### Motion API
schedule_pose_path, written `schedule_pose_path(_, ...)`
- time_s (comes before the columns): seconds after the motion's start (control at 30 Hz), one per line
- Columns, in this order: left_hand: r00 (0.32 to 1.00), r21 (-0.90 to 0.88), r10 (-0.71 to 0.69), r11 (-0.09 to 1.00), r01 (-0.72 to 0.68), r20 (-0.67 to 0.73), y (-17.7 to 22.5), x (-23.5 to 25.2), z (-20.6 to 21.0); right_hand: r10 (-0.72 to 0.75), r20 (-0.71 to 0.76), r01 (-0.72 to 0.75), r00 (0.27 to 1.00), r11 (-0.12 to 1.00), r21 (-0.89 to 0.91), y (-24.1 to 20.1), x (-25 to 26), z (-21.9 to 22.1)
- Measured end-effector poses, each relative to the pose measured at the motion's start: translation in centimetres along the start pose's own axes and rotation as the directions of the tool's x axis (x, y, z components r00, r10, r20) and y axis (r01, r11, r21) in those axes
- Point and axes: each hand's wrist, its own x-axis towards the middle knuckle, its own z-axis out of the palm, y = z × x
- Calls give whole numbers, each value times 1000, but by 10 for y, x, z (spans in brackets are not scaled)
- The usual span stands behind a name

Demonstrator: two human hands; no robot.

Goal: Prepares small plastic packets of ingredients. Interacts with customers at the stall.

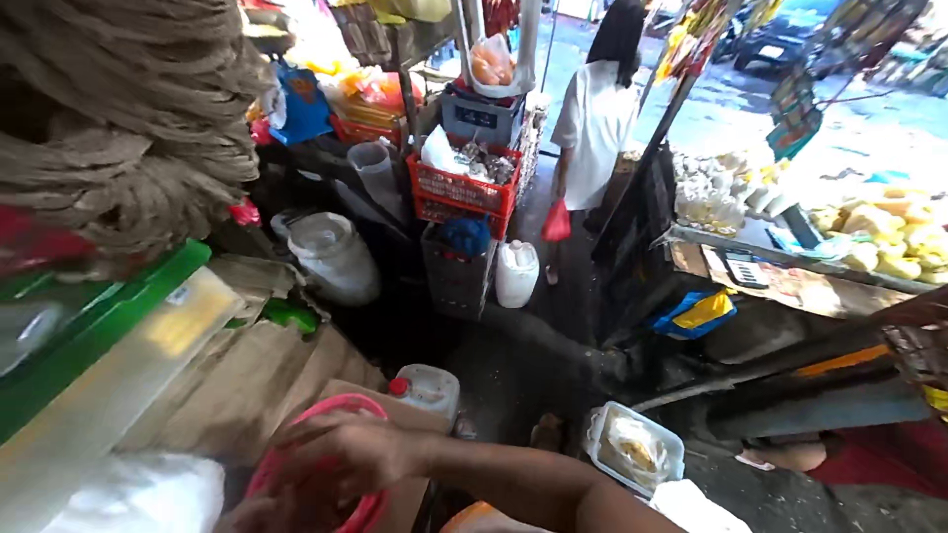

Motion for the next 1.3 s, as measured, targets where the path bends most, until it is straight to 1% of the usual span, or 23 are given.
schedule_pose_path(0.1,1000,41,-11,999,9,25,6,-3,-8,8,4,-8,1000,1000,9,-6,2,0)
schedule_pose_path(0.17,999,91,-5,996,1,37,9,-6,-14,6,24,-8,1000,997,74,-11,2,-4)
schedule_pose_path(0.2,999,139,-24,990,20,29,13,-8,-16,8,40,-13,999,993,114,-12,3,-3)
schedule_pose_path(0.23,998,192,-60,980,58,6,17,-9,-18,12,60,-22,998,987,161,-13,4,-1)
schedule_pose_path(0.3,988,288,-129,946,149,-85,22,-12,-18,18,90,-40,996,968,249,-13,8,9)
schedule_pose_path(0.37,972,312,-155,928,205,-179,21,-14,-18,22,119,-58,993,951,305,-18,11,17)
schedule_pose_path(0.43,956,291,-180,925,245,-234,19,-16,-19,4,134,-47,991,947,317,-23,13,22)
schedule_pose_path(0.53,930,238,-222,925,296,-294,21,-20,-22,-12,101,-15,995,964,265,-27,20,28)
schedule_pose_path(0.63,918,209,-233,928,309,-321,26,-26,-28,37,162,-65,986,984,168,-34,28,34)
schedule_pose_path(0.7,906,149,-248,938,314,-343,27,-29,-34,35,191,-66,981,985,162,-36,31,40)
schedule_pose_path(0.8,913,75,-196,969,237,-357,23,-31,-42,37,203,-87,979,966,245,-37,35,51)
schedule_pose_path(0.87,913,27,-133,987,155,-386,15,-35,-49,63,229,-137,971,936,325,-36,41,64)
schedule_pose_path(0.93,898,0,-112,992,124,-425,12,-44,-52,98,265,-202,959,893,402,-35,46,81)
schedule_pose_path(1.03,861,-4,-168,982,189,-479,10,-60,-51,183,310,-311,933,844,437,-33,53,107)
schedule_pose_path(1.1,828,-48,-269,958,283,-492,10,-78,-48,222,358,-371,907,824,428,-30,56,121)
schedule_pose_path(1.13,817,-70,-297,950,303,-494,7,-86,-47,240,381,-398,893,817,417,-28,58,127)
schedule_pose_path(1.17,812,-78,-301,949,304,-499,1,-94,-46,249,400,-413,882,817,403,-25,60,133)
schedule_pose_path(1.23,804,-73,-290,952,296,-519,-11,-110,-46,224,422,-400,879,828,393,-15,68,149)
schedule_pose_path(1.3,783,-85,-308,946,314,-540,-17,-127,-48,203,453,-390,868,843,371,-11,76,168)
